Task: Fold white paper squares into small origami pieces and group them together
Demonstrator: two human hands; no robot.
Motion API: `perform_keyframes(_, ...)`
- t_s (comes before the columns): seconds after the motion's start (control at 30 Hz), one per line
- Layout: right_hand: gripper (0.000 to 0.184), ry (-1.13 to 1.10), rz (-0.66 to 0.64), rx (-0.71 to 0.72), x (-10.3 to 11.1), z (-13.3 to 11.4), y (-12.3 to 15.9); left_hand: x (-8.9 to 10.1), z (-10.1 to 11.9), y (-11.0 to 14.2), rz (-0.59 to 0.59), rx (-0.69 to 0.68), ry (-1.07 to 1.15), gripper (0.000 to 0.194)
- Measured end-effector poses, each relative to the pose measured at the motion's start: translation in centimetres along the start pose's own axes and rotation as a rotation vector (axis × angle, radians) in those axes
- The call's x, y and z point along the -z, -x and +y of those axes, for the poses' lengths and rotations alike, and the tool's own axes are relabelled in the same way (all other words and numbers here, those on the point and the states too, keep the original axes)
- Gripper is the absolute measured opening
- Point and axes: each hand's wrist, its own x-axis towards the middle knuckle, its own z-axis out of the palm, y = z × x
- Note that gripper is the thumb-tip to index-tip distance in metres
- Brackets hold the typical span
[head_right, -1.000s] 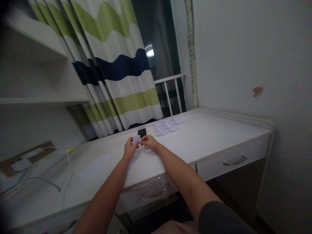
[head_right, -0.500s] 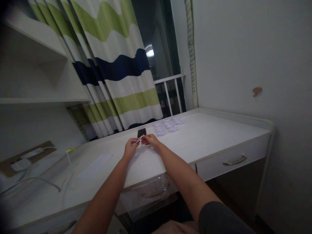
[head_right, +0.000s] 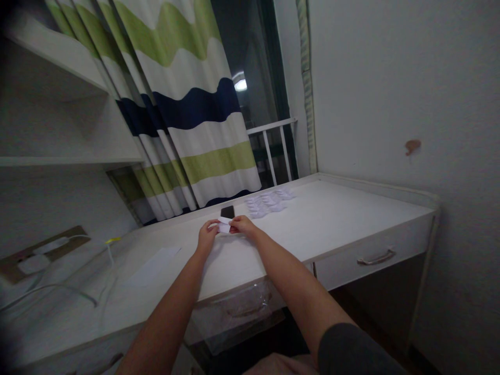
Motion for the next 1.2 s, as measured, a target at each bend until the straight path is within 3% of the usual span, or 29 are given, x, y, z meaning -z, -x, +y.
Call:
perform_keyframes(0.23,0.012,0.073,-0.185,-0.088,0.0,0.2,0.6,0.1,0.2,-0.1,0.034,0.106,0.107,0.027)
perform_keyframes(0.5,0.008,0.180,-0.241,-0.086,0.2,0.6,0.4,0.3,0.5,0.2,-0.004,0.203,0.137,0.035)
perform_keyframes(0.57,0.002,0.232,-0.195,-0.024,0.1,0.8,0.3,0.2,0.5,0.1,0.006,0.199,0.143,0.033)
perform_keyframes(0.73,0.029,0.444,-0.014,0.404,0.0,0.9,0.0,0.1,0.4,0.0,0.038,0.199,0.151,0.031)
perform_keyframes(0.83,0.030,0.629,0.012,0.557,-0.1,0.9,-0.2,0.1,0.5,0.1,0.007,0.192,0.123,0.029)
perform_keyframes(1.03,0.007,0.797,0.042,0.661,0.0,1.0,-0.5,0.1,0.8,0.4,-0.023,0.168,0.068,0.029)
perform_keyframes(1.2,0.004,0.853,0.052,0.662,0.0,1.0,-0.5,0.1,0.8,0.3,-0.029,0.174,0.057,0.028)
